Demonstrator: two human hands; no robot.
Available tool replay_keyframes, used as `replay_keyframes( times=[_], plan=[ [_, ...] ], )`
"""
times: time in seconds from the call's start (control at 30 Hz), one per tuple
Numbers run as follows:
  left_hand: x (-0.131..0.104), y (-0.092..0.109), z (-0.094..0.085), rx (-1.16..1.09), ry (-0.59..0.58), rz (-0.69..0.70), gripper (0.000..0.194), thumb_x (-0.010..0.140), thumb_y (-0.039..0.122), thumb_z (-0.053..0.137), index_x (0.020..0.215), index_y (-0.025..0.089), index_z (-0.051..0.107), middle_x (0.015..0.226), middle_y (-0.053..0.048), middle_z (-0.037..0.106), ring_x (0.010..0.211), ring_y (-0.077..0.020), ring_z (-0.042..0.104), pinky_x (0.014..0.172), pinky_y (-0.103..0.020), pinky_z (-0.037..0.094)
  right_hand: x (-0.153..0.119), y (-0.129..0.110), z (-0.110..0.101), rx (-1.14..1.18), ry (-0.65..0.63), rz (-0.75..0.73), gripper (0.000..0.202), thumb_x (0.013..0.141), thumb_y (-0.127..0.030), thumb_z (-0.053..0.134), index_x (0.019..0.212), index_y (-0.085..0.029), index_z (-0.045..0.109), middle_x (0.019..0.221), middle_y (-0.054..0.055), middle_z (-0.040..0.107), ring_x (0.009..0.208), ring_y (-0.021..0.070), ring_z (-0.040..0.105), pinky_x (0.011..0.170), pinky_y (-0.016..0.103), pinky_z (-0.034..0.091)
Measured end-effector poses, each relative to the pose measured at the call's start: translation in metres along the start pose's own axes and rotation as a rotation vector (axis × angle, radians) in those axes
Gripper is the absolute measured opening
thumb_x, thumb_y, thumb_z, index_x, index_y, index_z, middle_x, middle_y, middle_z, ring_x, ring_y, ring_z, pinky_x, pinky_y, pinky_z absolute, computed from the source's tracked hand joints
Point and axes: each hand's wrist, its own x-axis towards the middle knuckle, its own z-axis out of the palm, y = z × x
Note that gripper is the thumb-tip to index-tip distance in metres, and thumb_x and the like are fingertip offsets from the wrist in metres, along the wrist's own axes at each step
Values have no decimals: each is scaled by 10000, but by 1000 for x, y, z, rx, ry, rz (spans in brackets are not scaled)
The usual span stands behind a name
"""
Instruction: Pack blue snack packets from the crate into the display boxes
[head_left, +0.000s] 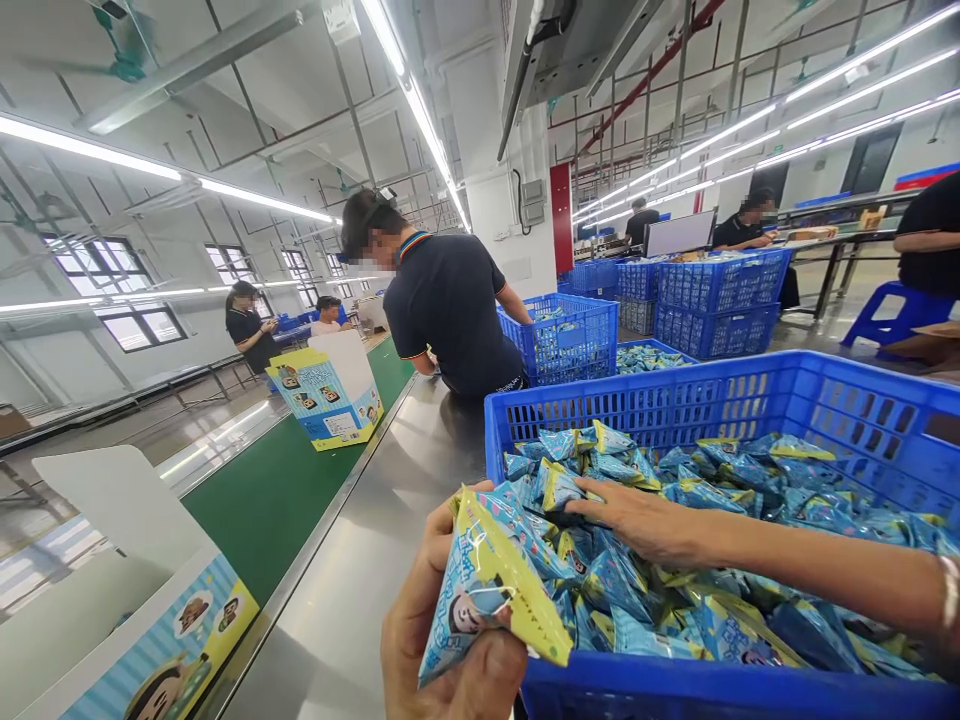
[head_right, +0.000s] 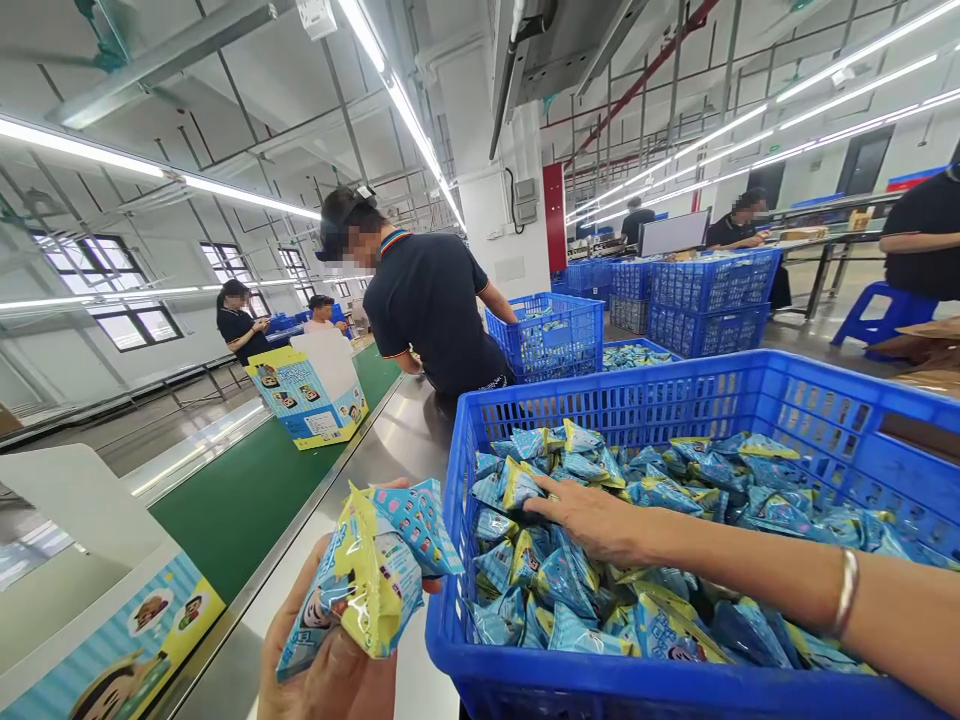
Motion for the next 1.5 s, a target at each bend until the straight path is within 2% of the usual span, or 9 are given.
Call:
replay_keyframes(
  times=[0.07,0.2,0.27,0.47,0.6,0.67,0.77,1.27,1.5],
  plan=[
    [2,-1,0,6,1,33,423,869,647,950,949,236,890,1270,-142,816,1226,-385,772,1137,-525,632,-4,-19,-19,-35,166,-38,740,985,-42,512,1683,-280,585,1755,206,473,1505,416,613,1185,622,593],
    [1,-2,0,15,14,33,439,863,668,947,912,238,875,1257,-133,824,1278,-403,764,1156,-539,629,-25,-63,-59,-153,874,-367,699,1069,-40,525,1720,-288,471,1561,186,571,1324,346,706,1023,481,689],
    [-1,-3,-1,26,30,8,435,874,661,942,977,241,890,1304,-132,819,1305,-399,756,1168,-516,625,-35,-76,-70,-221,1025,-446,816,1032,27,559,1753,-327,419,1508,170,587,1299,354,696,1013,487,691],
    [-2,-2,2,-14,-3,16,394,879,631,949,939,247,882,1320,-129,807,1236,-369,775,1140,-490,634,-44,-76,-70,-280,1135,-332,829,1013,33,588,1721,-375,450,1387,160,617,1164,393,705,950,541,684],
    [0,-1,6,1,-3,29,354,910,600,933,948,251,880,1291,-124,814,1206,-346,782,1141,-482,632,-38,-76,-65,-261,939,-413,541,1057,1,541,1545,-233,563,1372,159,598,1108,297,726,904,405,690],
    [0,-2,6,9,0,30,345,914,589,933,942,250,875,1295,-124,815,1212,-347,781,1116,-471,646,-37,-76,-64,-271,972,-457,444,1054,-7,557,1452,-199,600,1393,168,605,1161,297,731,910,377,690],
    [-1,-3,4,17,-4,19,367,902,596,942,921,238,865,1307,-133,810,1190,-349,789,1105,-475,653,-41,-75,-62,-307,1083,-440,486,1015,16,605,1410,-266,636,1375,142,643,1231,329,714,1011,443,682],
    [-3,-2,3,41,-18,-24,402,877,631,951,909,241,858,1256,-125,814,1233,-356,765,1147,-497,624,-44,-81,-64,-299,1035,-480,302,1030,-67,665,1275,-241,693,1363,133,595,1160,301,708,917,377,688],
    [-4,-1,4,1,-31,-8,384,860,604,976,898,242,853,1266,-128,802,1202,-349,768,1134,-484,619,-44,-83,-62,-242,942,-474,388,1026,-30,632,1329,-265,688,1421,125,588,1216,311,726,976,406,702]
  ],
)
